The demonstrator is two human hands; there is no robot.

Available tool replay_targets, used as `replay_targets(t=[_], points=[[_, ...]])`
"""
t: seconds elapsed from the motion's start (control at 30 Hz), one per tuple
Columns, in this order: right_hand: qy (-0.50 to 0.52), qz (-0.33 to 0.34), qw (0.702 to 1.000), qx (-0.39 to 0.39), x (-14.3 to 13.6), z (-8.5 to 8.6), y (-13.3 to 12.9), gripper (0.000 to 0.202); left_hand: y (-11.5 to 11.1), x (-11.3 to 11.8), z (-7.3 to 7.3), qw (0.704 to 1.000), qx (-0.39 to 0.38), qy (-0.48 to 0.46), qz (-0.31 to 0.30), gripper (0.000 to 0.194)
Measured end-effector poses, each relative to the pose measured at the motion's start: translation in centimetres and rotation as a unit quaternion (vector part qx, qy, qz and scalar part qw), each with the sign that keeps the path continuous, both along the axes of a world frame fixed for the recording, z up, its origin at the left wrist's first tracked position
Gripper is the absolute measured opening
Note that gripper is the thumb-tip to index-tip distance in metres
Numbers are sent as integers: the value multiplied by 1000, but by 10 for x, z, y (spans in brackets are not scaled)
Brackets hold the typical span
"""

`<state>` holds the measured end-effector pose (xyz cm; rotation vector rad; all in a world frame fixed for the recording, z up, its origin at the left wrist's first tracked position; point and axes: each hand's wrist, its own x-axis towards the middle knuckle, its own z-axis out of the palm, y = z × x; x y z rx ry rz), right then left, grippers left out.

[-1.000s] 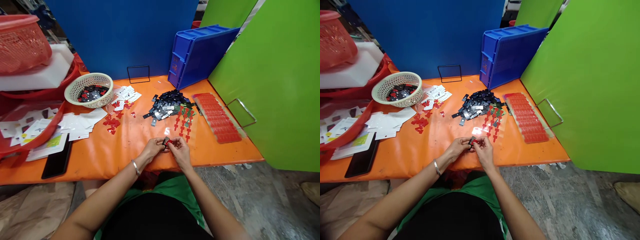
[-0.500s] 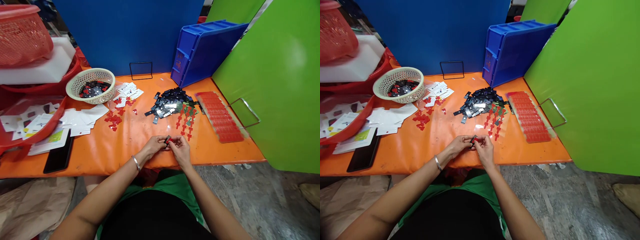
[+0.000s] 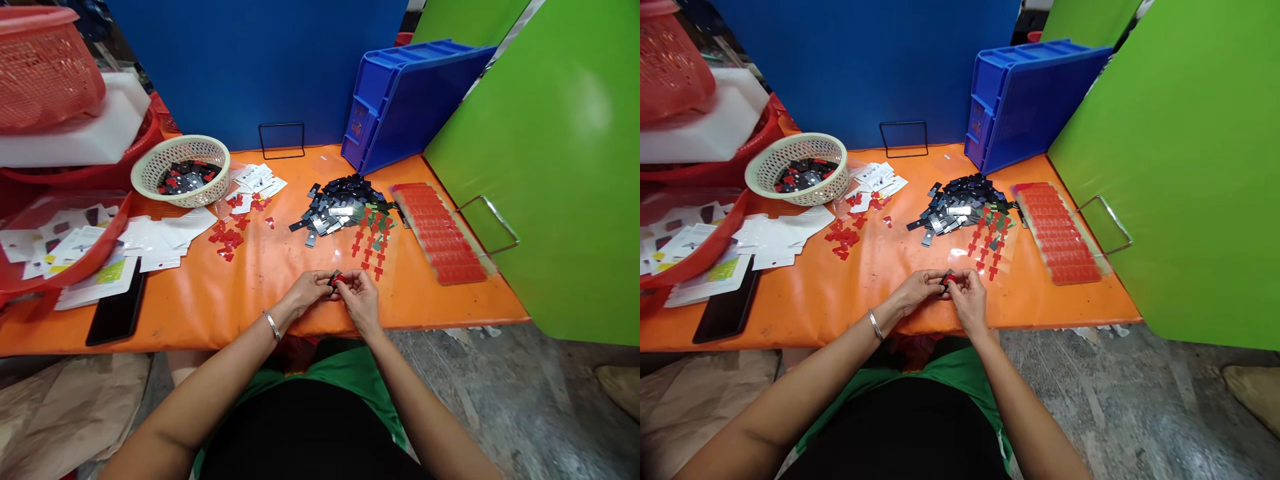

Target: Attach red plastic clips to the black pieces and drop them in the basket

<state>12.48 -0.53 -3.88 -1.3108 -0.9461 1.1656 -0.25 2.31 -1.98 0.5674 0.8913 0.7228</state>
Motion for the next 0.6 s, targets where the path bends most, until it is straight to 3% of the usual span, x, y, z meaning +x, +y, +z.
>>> replay_targets(t=[0.3,0.6], points=[[1,-4,1000,0,0,-1,0,28,0,0,-4,1000,14,-2,0,38],[-6,2,1000,4,-2,-1,-3,29,-4,8,-4,999,26,11,29,17]])
